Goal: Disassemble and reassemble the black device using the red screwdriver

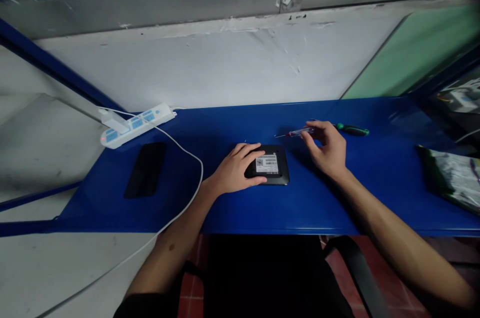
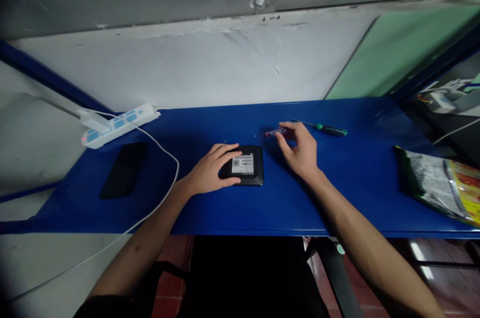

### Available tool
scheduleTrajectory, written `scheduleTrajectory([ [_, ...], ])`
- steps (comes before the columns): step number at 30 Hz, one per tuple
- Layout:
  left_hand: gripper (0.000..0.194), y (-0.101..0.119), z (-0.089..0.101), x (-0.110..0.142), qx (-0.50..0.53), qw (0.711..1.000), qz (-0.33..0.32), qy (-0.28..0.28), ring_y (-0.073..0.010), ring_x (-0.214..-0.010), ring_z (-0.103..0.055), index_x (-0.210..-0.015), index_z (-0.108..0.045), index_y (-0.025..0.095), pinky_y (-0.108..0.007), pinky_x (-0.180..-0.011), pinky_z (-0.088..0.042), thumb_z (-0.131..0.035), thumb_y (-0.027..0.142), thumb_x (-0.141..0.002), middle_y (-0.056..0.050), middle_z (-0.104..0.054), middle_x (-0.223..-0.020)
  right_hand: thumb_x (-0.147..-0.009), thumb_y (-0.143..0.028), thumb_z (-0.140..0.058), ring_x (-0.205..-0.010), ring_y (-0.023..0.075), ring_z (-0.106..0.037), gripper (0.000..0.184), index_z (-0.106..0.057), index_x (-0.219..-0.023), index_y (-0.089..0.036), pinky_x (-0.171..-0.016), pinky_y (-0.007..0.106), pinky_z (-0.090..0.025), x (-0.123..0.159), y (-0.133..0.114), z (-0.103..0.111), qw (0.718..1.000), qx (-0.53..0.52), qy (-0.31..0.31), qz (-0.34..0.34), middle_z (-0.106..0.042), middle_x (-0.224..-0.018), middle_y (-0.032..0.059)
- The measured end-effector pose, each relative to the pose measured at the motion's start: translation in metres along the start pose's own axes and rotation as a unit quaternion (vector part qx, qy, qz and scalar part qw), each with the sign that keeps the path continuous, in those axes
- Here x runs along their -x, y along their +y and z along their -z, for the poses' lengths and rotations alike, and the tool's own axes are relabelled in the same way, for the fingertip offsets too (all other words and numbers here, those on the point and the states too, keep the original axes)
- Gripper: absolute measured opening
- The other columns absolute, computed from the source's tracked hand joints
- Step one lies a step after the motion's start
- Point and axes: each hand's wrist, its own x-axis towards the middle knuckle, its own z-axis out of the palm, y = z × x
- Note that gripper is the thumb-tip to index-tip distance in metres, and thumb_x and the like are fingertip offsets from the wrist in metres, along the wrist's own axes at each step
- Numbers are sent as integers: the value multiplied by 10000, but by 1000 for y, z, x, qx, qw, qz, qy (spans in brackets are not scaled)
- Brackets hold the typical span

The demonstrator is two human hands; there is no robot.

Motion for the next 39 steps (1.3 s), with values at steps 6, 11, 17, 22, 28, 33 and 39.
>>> scheduleTrajectory([
  [6, 669, 0, 0, 0, 3, 1000, 5, -3, -343, -1397, -372, -1429, -472, 267, -562, -1117, -409, -699, 541, -863, -76, -426, -1549, -901, -405, -653, -825, 210, -715, 289, -651, -1144, -249, -773, 404, -625, 0, 1, 0, 1000, 1, 1, -5, -711, -1015, 67],
  [11, 666, 0, 0, 0, 3, 1000, 3, -2, -335, -1403, -369, -1427, -473, 267, -552, -1130, -398, -701, 539, -864, -72, -423, -1551, -886, -393, -676, -830, 219, -722, 290, -653, -1141, -258, -778, 416, -622, 1, 2, 1, 1000, -20, 11, -18, -708, -1025, 62],
  [17, 673, -1, -1, 0, 5, 1000, 5, -3, -329, -1407, -355, -1422, -474, 246, -557, -1132, -397, -698, 552, -865, -78, -420, -1552, -890, -406, -675, -730, 206, -729, 284, -618, -1136, -276, -732, 418, -625, -6, 12, 0, 987, -120, 60, -86, -698, -892, 23],
  [22, 666, -2, -1, 1, 10, 1000, 4, 1, -340, -1415, -347, -1426, -472, 264, -571, -1125, -400, -693, 547, -865, -76, -420, -1551, -861, -411, -703, -627, 166, -691, 237, -656, -1055, -283, -668, 377, -631, -13, 21, 0, 969, -185, 71, -150, -657, -810, -13],
  [28, 662, 0, 0, 0, 13, 1000, 5, 2, -349, -1422, -338, -1419, -486, 267, -591, -1122, -396, -704, 536, -855, -83, -431, -1542, -871, -425, -687, -574, 148, -659, 227, -664, -1042, -278, -615, 354, -642, -12, 30, -3, 964, -213, 54, -149, -625, -748, -27],
  [33, 660, 1, 1, 0, 8, 1000, 7, -2, -341, -1418, -344, -1410, -491, 254, -571, -1125, -399, -702, 545, -856, -82, -431, -1544, -848, -427, -717, -578, 139, -659, 238, -675, -1023, -272, -610, 325, -629, -12, 25, -3, 955, -237, 39, -175, -613, -701, -42],
  [39, 665, 3, 2, 0, 8, 1000, 9, -2, -337, -1418, -344, -1408, -496, 245, -565, -1130, -395, -715, 534, -850, -86, -439, -1538, -848, -422, -712, -579, 147, -669, 235, -675, -1022, -267, -614, 323, -609, -12, 15, -1, 967, -196, 28, -160, -631, -698, -42],
])
